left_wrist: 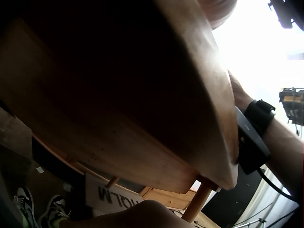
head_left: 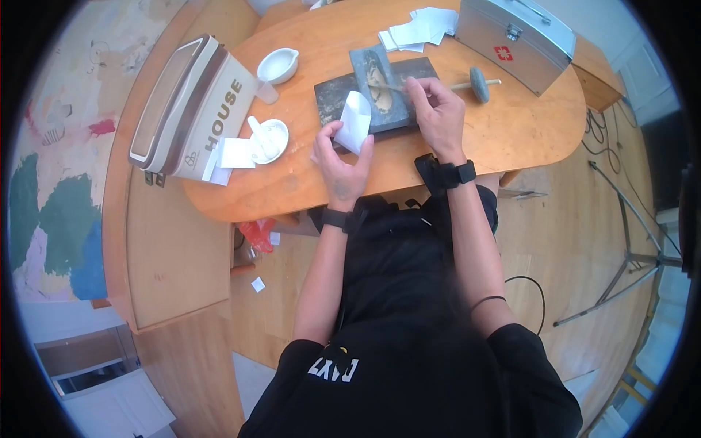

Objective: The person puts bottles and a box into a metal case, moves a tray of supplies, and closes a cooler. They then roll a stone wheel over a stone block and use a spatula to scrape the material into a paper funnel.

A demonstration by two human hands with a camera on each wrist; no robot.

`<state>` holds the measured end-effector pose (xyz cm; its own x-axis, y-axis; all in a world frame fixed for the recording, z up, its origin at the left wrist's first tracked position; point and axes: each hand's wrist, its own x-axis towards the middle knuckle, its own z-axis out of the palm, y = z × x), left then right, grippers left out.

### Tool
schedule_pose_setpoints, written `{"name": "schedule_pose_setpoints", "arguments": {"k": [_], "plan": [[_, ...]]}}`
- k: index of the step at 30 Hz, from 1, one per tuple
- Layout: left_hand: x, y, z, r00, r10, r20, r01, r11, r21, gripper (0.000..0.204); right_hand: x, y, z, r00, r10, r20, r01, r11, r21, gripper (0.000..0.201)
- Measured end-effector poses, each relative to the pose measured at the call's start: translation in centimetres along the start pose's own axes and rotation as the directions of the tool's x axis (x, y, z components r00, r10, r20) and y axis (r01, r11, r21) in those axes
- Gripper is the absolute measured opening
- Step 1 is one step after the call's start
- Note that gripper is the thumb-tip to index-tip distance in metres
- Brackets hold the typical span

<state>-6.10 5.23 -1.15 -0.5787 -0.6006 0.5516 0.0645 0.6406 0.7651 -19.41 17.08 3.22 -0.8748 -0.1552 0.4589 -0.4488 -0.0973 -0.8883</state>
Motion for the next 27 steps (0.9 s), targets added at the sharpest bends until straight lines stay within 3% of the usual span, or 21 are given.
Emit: {"name": "schedule_pose_setpoints", "arguments": {"k": [27], "plan": [[-0.02,-0.15,0.05,1.0,-0.024,0.002,0.024,1.0,-0.015,0.055,-0.31,0.0,0.1,0.987,0.142,0.079,-0.145,0.989,0.038,0.022]]}}
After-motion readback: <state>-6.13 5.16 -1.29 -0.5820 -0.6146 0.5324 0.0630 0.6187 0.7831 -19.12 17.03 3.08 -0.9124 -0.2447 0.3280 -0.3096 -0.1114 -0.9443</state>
